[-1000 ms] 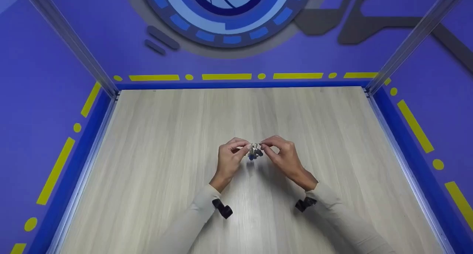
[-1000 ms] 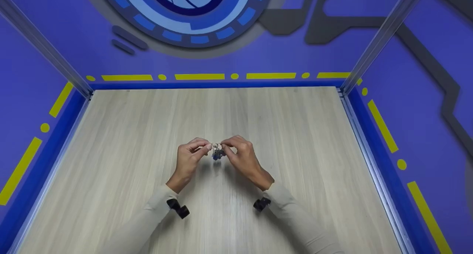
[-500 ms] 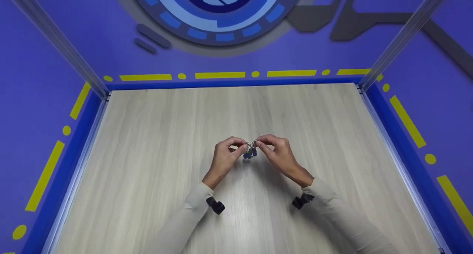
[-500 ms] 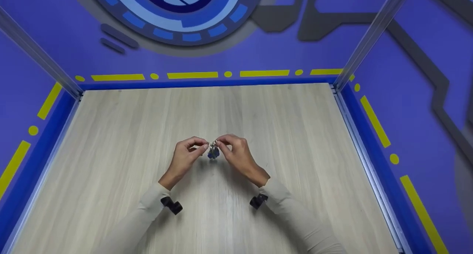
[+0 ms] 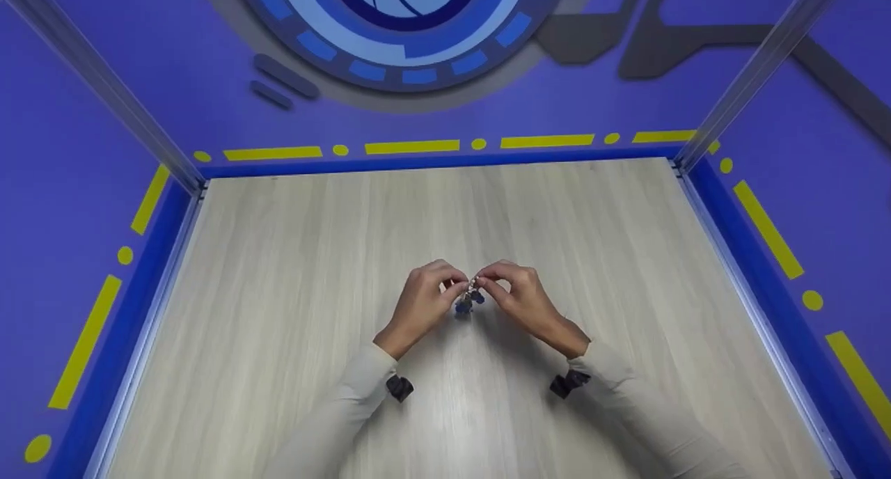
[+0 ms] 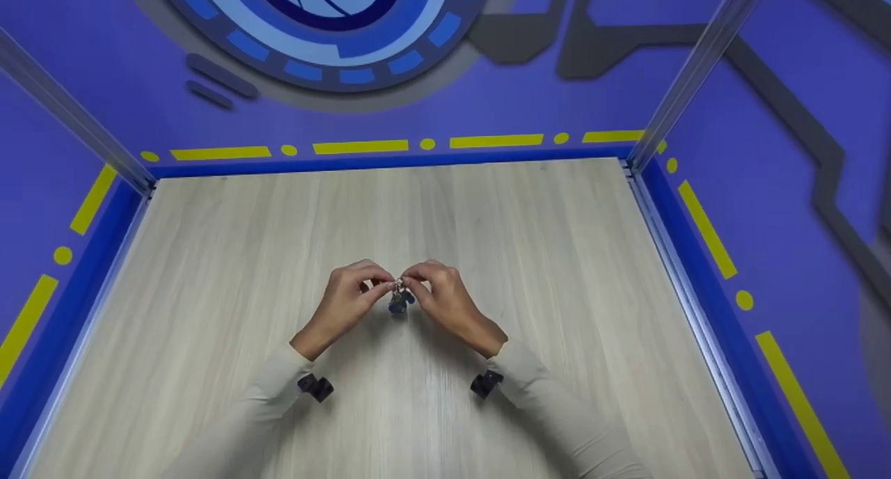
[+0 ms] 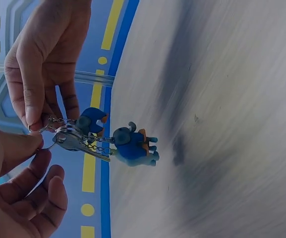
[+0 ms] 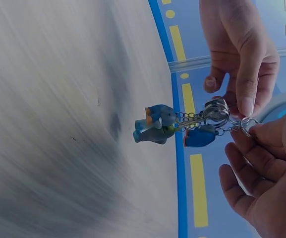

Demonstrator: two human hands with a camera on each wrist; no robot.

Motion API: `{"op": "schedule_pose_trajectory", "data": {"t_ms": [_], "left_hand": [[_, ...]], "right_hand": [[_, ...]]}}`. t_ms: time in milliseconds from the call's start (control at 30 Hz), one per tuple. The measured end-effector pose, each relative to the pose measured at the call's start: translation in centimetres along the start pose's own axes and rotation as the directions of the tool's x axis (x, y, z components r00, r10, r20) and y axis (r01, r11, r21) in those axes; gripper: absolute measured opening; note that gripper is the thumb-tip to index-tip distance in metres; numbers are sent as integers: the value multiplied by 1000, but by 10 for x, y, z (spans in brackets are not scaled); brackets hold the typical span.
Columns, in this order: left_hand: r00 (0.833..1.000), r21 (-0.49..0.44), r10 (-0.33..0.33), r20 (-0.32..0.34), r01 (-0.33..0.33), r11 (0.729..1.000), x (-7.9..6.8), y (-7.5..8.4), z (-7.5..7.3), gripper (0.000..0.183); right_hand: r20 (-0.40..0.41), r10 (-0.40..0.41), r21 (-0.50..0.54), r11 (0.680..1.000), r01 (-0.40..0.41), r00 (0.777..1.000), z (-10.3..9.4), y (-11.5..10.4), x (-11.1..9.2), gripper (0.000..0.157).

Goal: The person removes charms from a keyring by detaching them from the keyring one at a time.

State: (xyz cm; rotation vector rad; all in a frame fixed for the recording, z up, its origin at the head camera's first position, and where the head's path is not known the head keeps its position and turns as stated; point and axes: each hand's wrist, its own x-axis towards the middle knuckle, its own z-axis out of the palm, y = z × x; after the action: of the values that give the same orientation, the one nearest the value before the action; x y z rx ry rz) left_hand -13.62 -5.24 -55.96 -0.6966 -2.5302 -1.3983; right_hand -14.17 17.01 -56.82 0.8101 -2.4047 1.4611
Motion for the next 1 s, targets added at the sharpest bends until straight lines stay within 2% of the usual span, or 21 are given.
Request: {"op": "schedule_pose_trajectory", "data": {"t_ms": [133, 267, 433, 633, 733, 867, 1000], "left_hand": [[1000, 22, 4, -5, -4, 1000, 3, 1, 1, 4], [999, -14, -16, -37, 16, 1000, 4, 1, 2, 6], [992, -143, -84, -89, 71, 987, 3, -1, 2, 4], [978, -352, -149, -144, 90, 932, -2, -7, 9, 5], [978, -402, -176, -112, 118, 908, -5, -9, 12, 5], [977, -432, -210, -24, 180, 884, -7, -9, 13, 5], [973, -418, -222, 57, 225, 880, -6, -8, 10, 5]], "right_hand": [[-18, -15, -1, 1000, 15, 1000, -4, 2, -1, 7], [-16, -21, -13, 1000, 21, 1000, -7, 2, 0, 6], [-19, -4, -24, 1000, 3, 1000, -10, 1, 1, 5], [-58, 81, 53, 995, -78, 995, -5, -2, -3, 7], [-79, 103, 113, 989, -94, 991, -2, -1, -6, 9], [-80, 104, 137, 986, -92, 991, -2, 0, -8, 8], [-53, 103, 121, 988, -96, 993, -5, 1, -7, 7]]}}
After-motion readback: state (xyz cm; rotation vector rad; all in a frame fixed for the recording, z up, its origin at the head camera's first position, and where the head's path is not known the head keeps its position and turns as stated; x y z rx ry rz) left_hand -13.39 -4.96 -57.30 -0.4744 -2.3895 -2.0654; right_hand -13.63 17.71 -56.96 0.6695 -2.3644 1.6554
